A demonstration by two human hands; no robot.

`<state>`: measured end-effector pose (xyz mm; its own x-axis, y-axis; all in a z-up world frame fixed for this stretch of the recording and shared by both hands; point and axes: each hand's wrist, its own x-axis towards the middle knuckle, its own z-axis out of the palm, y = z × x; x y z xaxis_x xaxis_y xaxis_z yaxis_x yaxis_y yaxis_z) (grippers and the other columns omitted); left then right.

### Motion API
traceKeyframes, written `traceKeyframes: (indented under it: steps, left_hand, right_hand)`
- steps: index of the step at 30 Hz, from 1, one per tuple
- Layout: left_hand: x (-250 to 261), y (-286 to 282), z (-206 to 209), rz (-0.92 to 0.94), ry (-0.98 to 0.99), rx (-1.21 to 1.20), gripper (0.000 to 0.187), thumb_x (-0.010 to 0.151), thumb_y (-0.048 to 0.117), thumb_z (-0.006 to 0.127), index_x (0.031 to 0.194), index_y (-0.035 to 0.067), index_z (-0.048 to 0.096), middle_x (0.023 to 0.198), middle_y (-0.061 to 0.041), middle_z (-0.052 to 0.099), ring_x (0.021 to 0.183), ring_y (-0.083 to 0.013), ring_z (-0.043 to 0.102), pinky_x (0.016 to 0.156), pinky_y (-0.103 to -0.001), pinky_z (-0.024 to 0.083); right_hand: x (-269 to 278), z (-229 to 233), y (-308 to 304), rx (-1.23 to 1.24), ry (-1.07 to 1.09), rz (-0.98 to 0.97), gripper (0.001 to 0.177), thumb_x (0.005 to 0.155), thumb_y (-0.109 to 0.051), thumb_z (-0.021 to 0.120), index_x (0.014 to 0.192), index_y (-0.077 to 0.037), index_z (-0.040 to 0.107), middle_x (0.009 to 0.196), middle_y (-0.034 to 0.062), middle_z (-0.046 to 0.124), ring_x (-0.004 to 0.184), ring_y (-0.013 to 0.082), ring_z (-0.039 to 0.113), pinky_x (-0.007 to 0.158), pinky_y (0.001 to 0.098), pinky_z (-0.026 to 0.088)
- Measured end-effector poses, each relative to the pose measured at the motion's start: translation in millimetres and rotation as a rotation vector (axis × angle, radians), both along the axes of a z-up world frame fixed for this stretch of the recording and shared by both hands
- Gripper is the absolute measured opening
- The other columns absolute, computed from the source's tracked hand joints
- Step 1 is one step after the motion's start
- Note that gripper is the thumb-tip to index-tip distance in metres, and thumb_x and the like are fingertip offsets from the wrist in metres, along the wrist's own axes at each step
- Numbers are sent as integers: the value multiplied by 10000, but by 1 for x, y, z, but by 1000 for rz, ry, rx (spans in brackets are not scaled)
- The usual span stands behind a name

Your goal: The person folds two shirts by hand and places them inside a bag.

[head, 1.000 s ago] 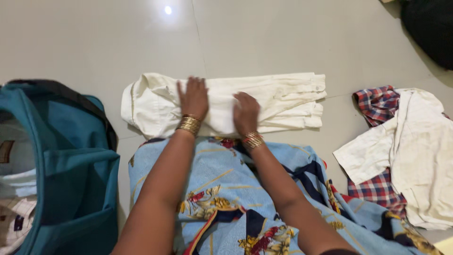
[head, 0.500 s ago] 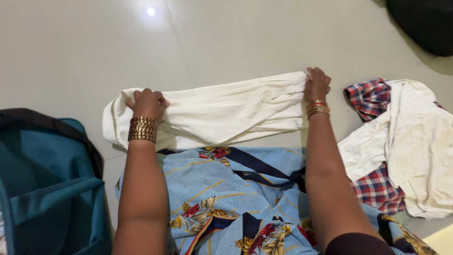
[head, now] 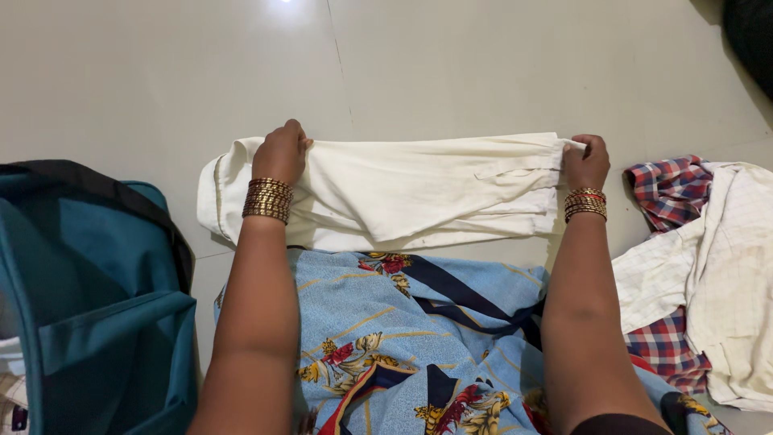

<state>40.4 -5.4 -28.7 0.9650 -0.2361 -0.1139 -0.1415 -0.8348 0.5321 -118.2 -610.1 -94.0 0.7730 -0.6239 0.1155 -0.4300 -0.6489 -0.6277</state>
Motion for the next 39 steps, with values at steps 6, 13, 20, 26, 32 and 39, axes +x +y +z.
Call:
traceKeyframes:
  steps: [6, 13, 20, 26, 32, 39]
  left_hand:
    - [11, -7, -33, 4, 1, 164, 234, 963, 274, 692, 1012, 53, 634, 972, -168, 708, 938, -370, 688, 768, -519, 534]
    - [18, -9, -54, 25, -28, 184, 228, 936, 294, 707, 1000, 80, 661, 991, -143, 714, 954, -348, 698, 774, -508, 540]
    - [12, 2, -37, 57, -133, -44, 93, 930, 27, 599, 971, 92, 652, 989, -141, 688, 957, -356, 675, 775, -487, 537]
    - [17, 15, 36, 269, -362, -421, 195, 954, -39, 507, 1030, 76, 644, 997, -137, 677, 962, -342, 668, 829, -442, 547]
    - [10, -39, 25, 49, -441, -365, 175, 1002, 126, 562, 1114, 60, 679, 1096, -128, 698, 1074, -320, 662, 988, -439, 509]
    - [15, -67, -43, -94, -211, 244, 550, 1086, 422, 346, 1555, 143, 413, 1654, -58, 333, 1562, -176, 201, 1263, -554, 67]
  right_hand:
    - [16, 19, 75, -543, -179, 44, 389, 876, -25, 710, 1253, -46, 616, 1271, 163, 628, 1233, 388, 544, 1009, 533, 381]
    - [34, 33, 336, -274, -56, 964, 503, 1022, -359, 599, 1469, -138, 542, 1559, 121, 504, 1481, 304, 428, 1230, 514, 279]
    - [35, 46, 403, -495, 100, 1066, 792, 974, -739, 353, 1605, -261, 357, 1689, 84, 288, 1564, 282, 237, 1251, 525, 142]
    - [74, 35, 379, -560, 131, 1010, 764, 982, -692, 380, 1620, -273, 345, 1707, 107, 255, 1567, 277, 201, 1231, 544, 125]
    - [102, 26, 365, -509, 148, 941, 758, 992, -676, 385, 1624, -259, 348, 1711, 94, 256, 1585, 266, 189, 1254, 545, 106]
    - [117, 22, 382, -571, 134, 916, 789, 958, -676, 394, 1596, -214, 344, 1709, 99, 248, 1578, 275, 190, 1243, 536, 104]
